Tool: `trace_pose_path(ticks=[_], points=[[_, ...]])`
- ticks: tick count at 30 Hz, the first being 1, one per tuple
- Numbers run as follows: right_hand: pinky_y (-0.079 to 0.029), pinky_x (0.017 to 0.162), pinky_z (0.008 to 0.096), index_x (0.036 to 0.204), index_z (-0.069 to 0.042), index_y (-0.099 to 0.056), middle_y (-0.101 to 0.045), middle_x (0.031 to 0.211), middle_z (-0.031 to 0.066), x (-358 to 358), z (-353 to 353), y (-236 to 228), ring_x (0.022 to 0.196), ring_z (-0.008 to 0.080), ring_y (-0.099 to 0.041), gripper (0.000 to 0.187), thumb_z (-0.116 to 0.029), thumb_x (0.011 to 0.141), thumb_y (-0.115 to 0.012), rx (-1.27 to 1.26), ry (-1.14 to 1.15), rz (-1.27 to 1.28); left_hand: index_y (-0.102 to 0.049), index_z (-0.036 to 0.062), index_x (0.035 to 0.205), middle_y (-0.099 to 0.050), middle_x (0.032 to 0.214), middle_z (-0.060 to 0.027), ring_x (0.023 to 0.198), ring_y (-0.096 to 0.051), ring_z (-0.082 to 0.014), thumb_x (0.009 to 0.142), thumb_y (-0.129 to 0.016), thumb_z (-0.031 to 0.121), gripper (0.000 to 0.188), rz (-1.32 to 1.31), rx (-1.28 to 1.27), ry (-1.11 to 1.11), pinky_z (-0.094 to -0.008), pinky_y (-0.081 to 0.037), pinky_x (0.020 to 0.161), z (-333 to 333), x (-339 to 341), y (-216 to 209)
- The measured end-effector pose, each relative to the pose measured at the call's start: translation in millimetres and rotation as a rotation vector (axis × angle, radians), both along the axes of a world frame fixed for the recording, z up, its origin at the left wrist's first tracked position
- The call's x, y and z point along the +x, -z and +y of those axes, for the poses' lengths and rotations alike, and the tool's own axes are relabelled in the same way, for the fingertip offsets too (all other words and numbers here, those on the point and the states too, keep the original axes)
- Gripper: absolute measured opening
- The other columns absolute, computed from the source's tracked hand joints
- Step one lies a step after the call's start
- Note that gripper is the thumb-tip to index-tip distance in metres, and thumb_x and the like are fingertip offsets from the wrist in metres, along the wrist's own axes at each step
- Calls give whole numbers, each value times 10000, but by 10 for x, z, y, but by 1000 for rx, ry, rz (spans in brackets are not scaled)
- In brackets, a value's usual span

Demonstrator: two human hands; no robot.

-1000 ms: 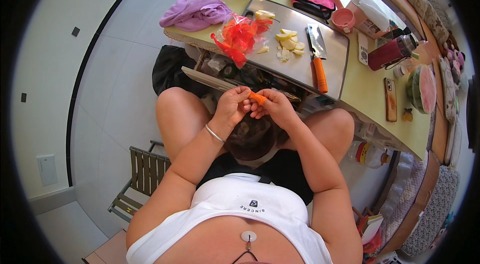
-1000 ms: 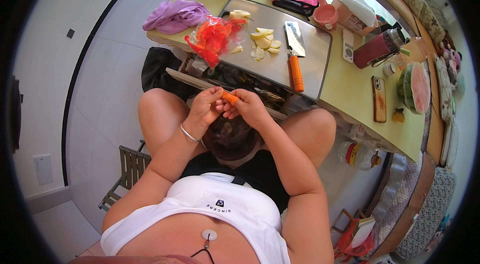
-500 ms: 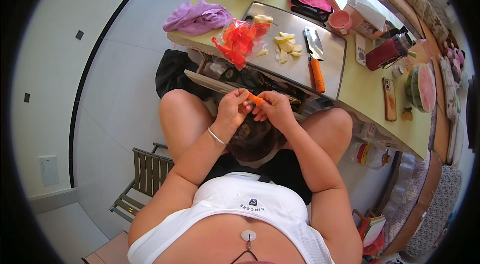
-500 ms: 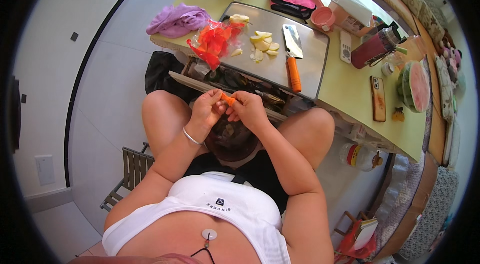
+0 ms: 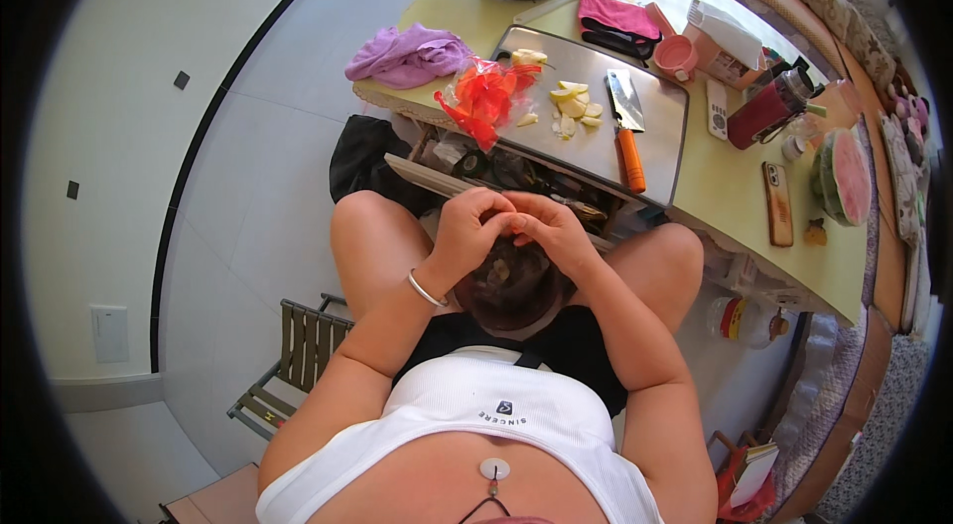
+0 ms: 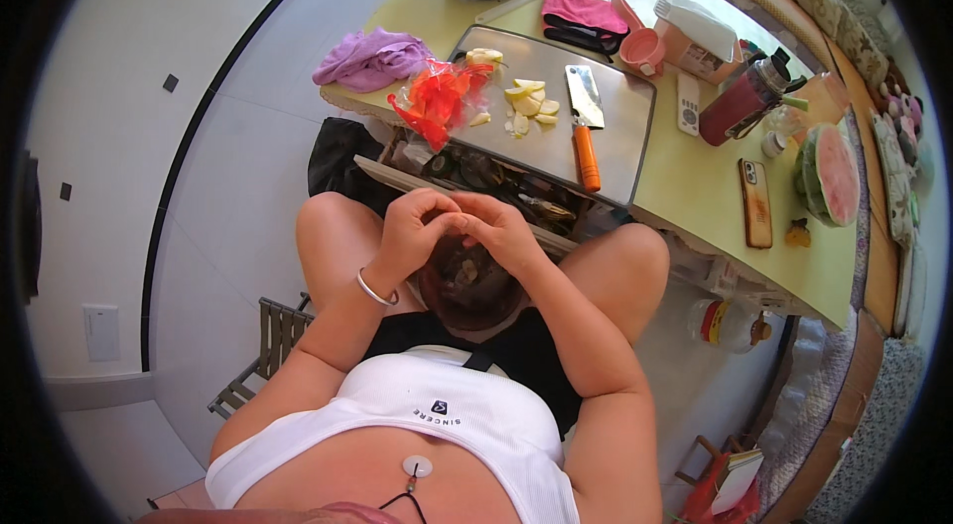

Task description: The person opens a plastic bag containing red fruit pieces, removes a piece, and places it on a cutting board. They then use a knife to chop the fruit into smaller pieces on the board.

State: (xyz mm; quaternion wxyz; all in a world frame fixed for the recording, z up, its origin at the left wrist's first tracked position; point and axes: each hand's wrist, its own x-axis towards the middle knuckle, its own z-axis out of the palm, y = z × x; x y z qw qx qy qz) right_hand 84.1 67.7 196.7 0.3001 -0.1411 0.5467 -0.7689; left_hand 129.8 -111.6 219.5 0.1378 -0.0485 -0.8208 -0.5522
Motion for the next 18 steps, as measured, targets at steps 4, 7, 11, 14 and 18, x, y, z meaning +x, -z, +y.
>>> trace_pose_path(ticks=[4,7,11,14,18], points=[[-490,580,215,1059,-8,-711,-704,811,43,-2,68,-62,625,85,-612,174,-142,950,-692,89,89,-92,-672,-7,914,-652,799,-21,628,-561,-90,927,-684,34,45,-139,472,-126,-222,-467,599,-34,-22,-80],[-458,554,206,999,-23,-693,-693,789,43,-121,211,-51,606,76,-590,99,-81,929,-654,105,212,-101,-647,1,958,-678,808,-42,587,-489,-44,972,-649,54,55,-87,878,-178,-191,-409,530,-226,-99,7],[-525,776,252,1319,-54,-570,-643,1227,105,-88,184,-31,995,145,-649,362,-83,963,-628,-26,212,63,-668,7,948,-657,775,-26,588,-504,-43,952,-672,58,52,-240,622,-117,-186,-392,527,-160,-36,-129],[-542,892,283,1446,-54,-499,-598,1354,117,24,55,-109,1138,177,-637,548,-44,930,-684,-148,123,143,-677,2,928,-659,778,-21,588,-508,-40,937,-690,54,54,-305,565,-60,-184,-389,518,35,23,-115],[-557,744,255,1157,-23,-649,-698,1029,69,76,67,-49,877,144,-690,253,-13,909,-694,-76,166,-11,-673,10,920,-618,732,8,573,-496,-50,923,-699,38,39,-297,650,-58,-187,-388,523,172,61,-14]])
